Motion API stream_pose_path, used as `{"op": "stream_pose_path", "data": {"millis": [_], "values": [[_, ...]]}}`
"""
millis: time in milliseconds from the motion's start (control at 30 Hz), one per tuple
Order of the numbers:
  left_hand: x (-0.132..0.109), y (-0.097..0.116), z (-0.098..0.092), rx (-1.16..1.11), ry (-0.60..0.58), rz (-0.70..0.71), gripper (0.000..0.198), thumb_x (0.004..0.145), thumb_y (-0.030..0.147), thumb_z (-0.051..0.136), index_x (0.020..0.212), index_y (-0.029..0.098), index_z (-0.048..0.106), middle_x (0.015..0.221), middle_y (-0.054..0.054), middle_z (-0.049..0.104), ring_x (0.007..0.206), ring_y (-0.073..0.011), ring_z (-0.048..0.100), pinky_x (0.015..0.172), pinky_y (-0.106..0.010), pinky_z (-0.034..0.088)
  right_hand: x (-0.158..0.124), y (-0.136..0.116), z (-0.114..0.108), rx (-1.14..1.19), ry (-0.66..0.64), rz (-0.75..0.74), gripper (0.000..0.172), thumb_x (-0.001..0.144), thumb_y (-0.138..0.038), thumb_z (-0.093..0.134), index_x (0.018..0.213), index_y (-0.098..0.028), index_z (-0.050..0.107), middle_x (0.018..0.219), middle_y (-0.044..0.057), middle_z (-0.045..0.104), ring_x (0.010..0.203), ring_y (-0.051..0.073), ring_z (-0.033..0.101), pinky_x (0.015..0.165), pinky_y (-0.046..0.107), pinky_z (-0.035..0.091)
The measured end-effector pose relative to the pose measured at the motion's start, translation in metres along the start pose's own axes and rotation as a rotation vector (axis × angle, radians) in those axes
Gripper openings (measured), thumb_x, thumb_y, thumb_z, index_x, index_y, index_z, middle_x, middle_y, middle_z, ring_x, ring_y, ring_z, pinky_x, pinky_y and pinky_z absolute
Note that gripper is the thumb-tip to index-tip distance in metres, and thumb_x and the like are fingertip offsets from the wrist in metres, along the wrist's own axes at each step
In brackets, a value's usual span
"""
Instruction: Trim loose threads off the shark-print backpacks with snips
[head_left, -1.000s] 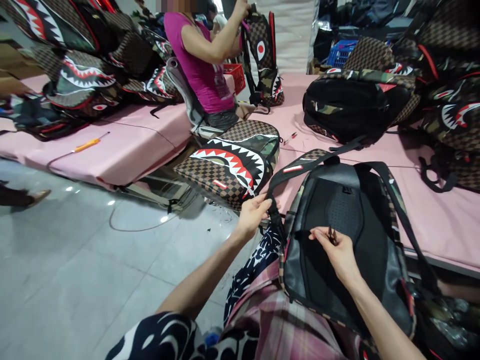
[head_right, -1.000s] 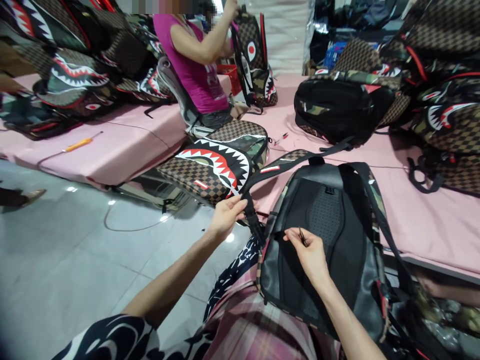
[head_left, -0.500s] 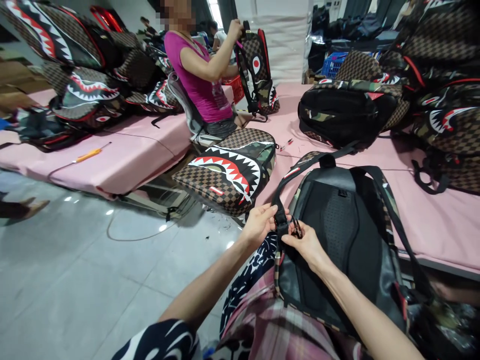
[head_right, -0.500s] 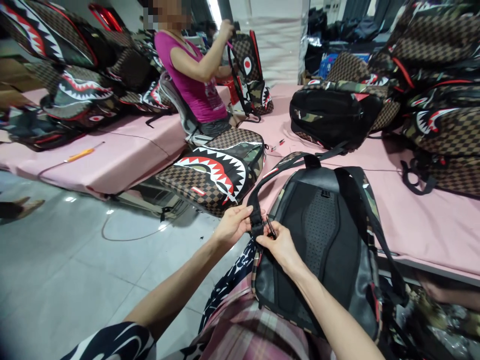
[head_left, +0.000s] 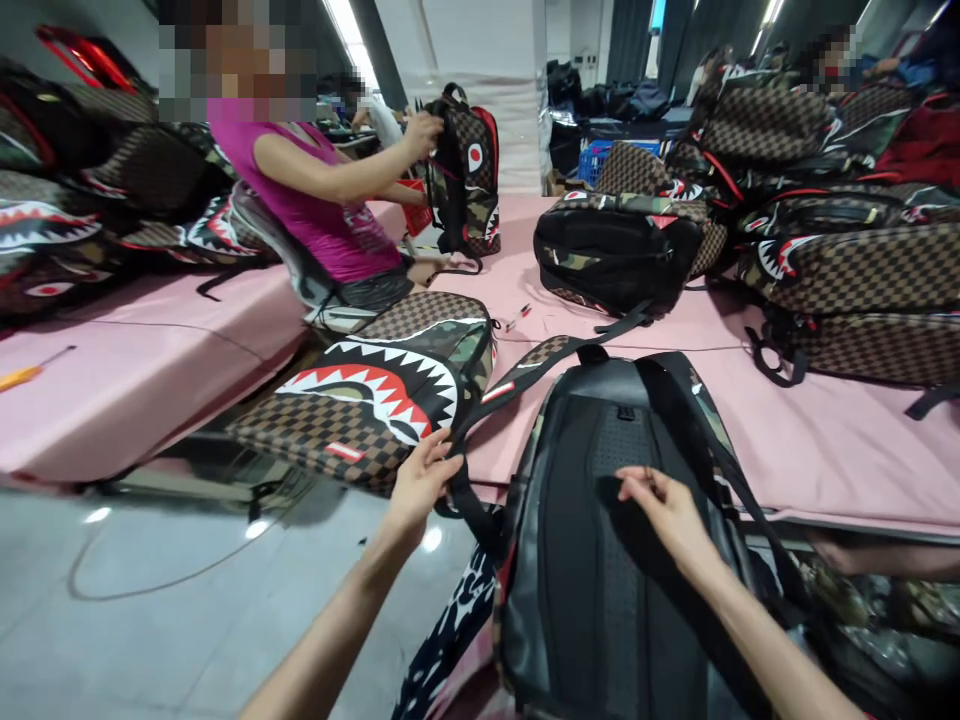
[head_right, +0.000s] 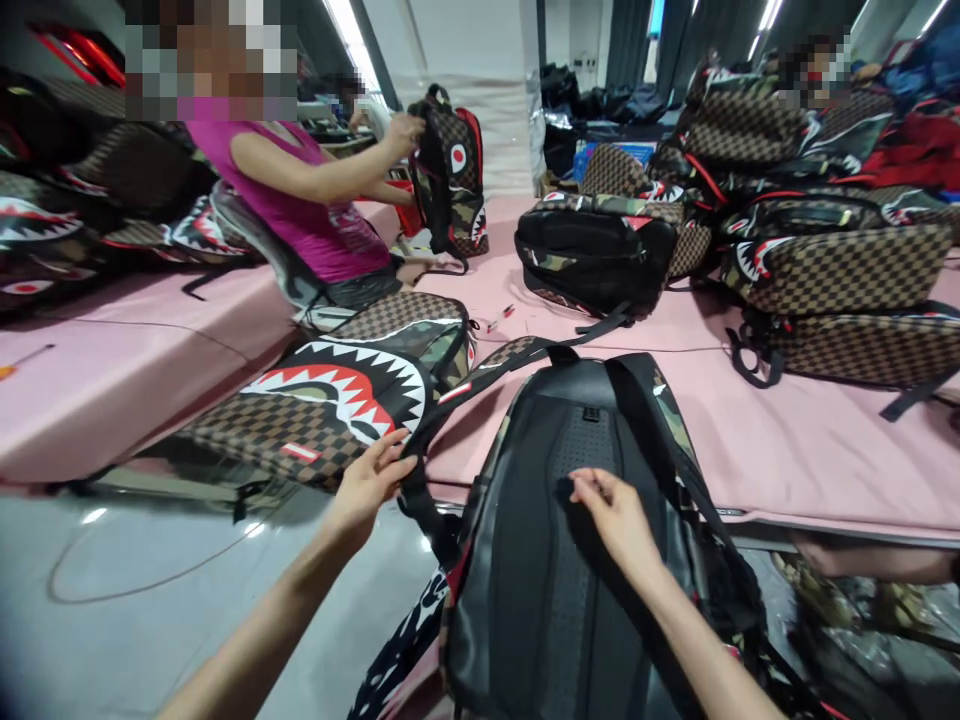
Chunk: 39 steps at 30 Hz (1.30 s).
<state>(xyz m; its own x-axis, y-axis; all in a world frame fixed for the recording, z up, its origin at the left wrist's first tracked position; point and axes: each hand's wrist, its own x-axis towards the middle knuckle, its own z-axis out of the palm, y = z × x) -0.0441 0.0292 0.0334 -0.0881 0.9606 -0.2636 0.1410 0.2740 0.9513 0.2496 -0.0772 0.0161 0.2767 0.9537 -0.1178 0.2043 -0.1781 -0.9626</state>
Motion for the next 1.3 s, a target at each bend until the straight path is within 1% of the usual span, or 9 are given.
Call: {"op": "stream_pose_path", "data": {"millis": [133, 233, 267, 333, 433, 633, 833, 1100, 1300], "values": [[-0.013, -0.018, 0.039, 0.470, 0.152, 0.712, 0.034, 0.074, 0.019, 0.057, 0.108, 0.019, 0.058, 0.112, -0.009, 0.057, 0.106, -0.0231, 0.054, 0.092, -0.040, 0.044, 0.049, 0.010, -0.044, -0.253, 0.166, -0.088, 0.035, 0.085, -0.044, 0.042, 0.085, -0.018, 0.064, 0.084, 0.007, 0.067, 0.083, 0.021, 0.060, 0.076, 0.032, 0.043], [-0.027, -0.019, 0.114, 0.686, -0.367, 1.219, 0.033, 0.083, 0.012, 0.043, 0.109, 0.026, 0.058, 0.107, -0.002, 0.061, 0.111, -0.0171, 0.051, 0.099, -0.036, 0.040, 0.091, 0.012, -0.052, -0.521, 0.198, -0.232, 0.031, 0.088, -0.031, 0.035, 0.093, -0.017, 0.062, 0.097, 0.009, 0.065, 0.090, 0.019, 0.059, 0.078, 0.029, 0.042], [-0.025, -0.014, 0.140, 0.755, -0.475, 1.241, 0.034, 0.084, 0.011, 0.041, 0.111, 0.025, 0.057, 0.112, -0.002, 0.061, 0.115, -0.0170, 0.048, 0.101, -0.036, 0.037, 0.103, 0.011, -0.054, -0.613, 0.220, -0.260, 0.030, 0.086, -0.026, 0.035, 0.094, -0.016, 0.062, 0.099, 0.010, 0.065, 0.090, 0.019, 0.059, 0.077, 0.028, 0.042], [-0.008, 0.003, 0.186, 0.895, -0.441, 1.106, 0.034, 0.087, 0.013, 0.036, 0.116, 0.019, 0.053, 0.123, -0.007, 0.055, 0.121, -0.0199, 0.042, 0.100, -0.037, 0.037, 0.120, 0.009, -0.061, -0.746, 0.258, -0.253, 0.026, 0.083, -0.022, 0.038, 0.090, -0.016, 0.063, 0.091, 0.011, 0.065, 0.083, 0.021, 0.060, 0.072, 0.029, 0.041], [0.034, 0.038, 0.225, 1.136, -0.460, 0.780, 0.032, 0.091, 0.026, 0.033, 0.109, 0.015, 0.057, 0.113, -0.011, 0.060, 0.111, -0.0263, 0.050, 0.091, -0.042, 0.041, 0.131, 0.005, -0.077, -0.949, 0.151, -0.187, 0.020, 0.082, -0.026, 0.045, 0.079, -0.018, 0.063, 0.076, 0.008, 0.065, 0.070, 0.020, 0.059, 0.062, 0.028, 0.037], [0.090, 0.070, 0.241, 1.240, -0.685, 0.587, 0.042, 0.078, 0.055, 0.051, 0.069, 0.017, 0.065, 0.075, -0.008, 0.067, 0.081, -0.0232, 0.063, 0.074, -0.030, 0.045, 0.119, -0.006, -0.089, -1.019, -0.216, -0.283, 0.027, 0.084, -0.041, 0.050, 0.070, -0.019, 0.060, 0.070, 0.003, 0.064, 0.065, 0.016, 0.060, 0.056, 0.024, 0.034], [0.100, 0.047, 0.263, 1.307, -0.676, 0.421, 0.044, 0.058, 0.058, 0.070, 0.050, 0.016, 0.059, 0.056, -0.005, 0.060, 0.070, -0.0228, 0.063, 0.069, -0.028, 0.044, 0.069, -0.001, -0.067, -1.106, -0.177, -0.753, 0.026, 0.088, -0.020, 0.044, 0.065, -0.017, 0.055, 0.063, 0.000, 0.056, 0.047, 0.010, 0.048, 0.049, 0.027, 0.023], [0.075, 0.044, 0.240, 1.244, -0.624, 0.427, 0.033, 0.077, 0.048, 0.057, 0.069, 0.017, 0.064, 0.061, -0.003, 0.061, 0.070, -0.0181, 0.062, 0.064, -0.024, 0.042, 0.042, 0.009, -0.065, -0.980, -0.118, -0.925, 0.025, 0.091, -0.020, 0.044, 0.070, -0.016, 0.057, 0.062, -0.001, 0.054, 0.050, 0.010, 0.047, 0.053, 0.026, 0.028], [0.048, 0.029, 0.221, 1.170, -0.844, 0.809, 0.038, 0.070, 0.040, 0.069, 0.104, 0.026, 0.057, 0.099, -0.001, 0.061, 0.081, -0.0188, 0.063, 0.065, -0.025, 0.044, 0.035, 0.025, -0.066, -0.994, -0.084, -0.872, 0.021, 0.091, -0.020, 0.045, 0.075, -0.016, 0.059, 0.067, 0.000, 0.057, 0.052, 0.010, 0.049, 0.054, 0.025, 0.031]]}}
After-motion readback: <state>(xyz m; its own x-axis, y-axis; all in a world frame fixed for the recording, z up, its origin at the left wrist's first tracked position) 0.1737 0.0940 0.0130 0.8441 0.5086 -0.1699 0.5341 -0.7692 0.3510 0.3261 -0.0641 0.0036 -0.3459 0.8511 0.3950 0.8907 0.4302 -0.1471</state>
